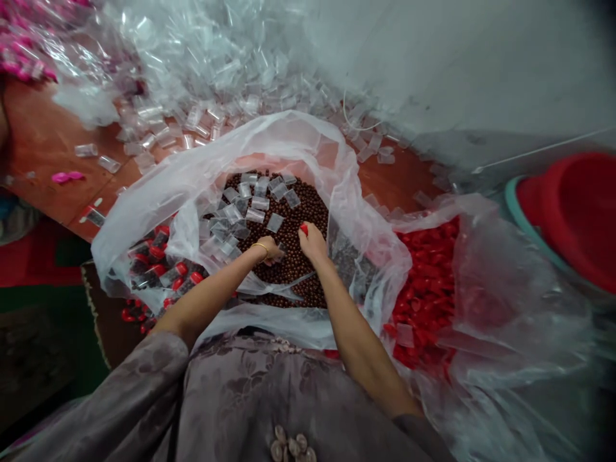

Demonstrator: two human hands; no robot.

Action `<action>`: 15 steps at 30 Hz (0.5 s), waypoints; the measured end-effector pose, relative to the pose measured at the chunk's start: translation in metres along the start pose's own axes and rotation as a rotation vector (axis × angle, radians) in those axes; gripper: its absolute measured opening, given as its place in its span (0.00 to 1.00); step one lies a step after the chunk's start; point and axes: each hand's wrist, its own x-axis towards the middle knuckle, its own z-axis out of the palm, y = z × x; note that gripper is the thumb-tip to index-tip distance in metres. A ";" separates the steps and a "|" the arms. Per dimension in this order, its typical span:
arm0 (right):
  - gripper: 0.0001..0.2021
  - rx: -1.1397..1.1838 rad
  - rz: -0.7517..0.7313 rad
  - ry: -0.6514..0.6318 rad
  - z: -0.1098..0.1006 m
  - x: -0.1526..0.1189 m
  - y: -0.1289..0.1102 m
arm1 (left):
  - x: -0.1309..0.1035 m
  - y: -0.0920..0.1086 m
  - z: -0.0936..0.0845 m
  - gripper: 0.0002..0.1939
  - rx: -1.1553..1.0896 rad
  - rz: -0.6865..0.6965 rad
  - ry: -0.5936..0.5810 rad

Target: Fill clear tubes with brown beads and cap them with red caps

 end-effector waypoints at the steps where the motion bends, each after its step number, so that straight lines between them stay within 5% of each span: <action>1: 0.16 0.011 -0.018 -0.019 0.004 -0.002 -0.003 | 0.002 0.003 0.001 0.09 -0.014 -0.009 -0.006; 7: 0.12 0.293 -0.068 -0.163 -0.001 -0.029 -0.016 | 0.000 -0.004 0.019 0.11 -0.120 0.131 0.102; 11: 0.13 0.673 -0.089 -0.092 -0.028 -0.053 -0.022 | -0.014 -0.020 0.022 0.15 -0.209 0.532 0.232; 15: 0.15 0.720 0.030 0.094 -0.045 -0.081 -0.023 | -0.031 -0.022 0.014 0.13 -0.197 0.859 0.245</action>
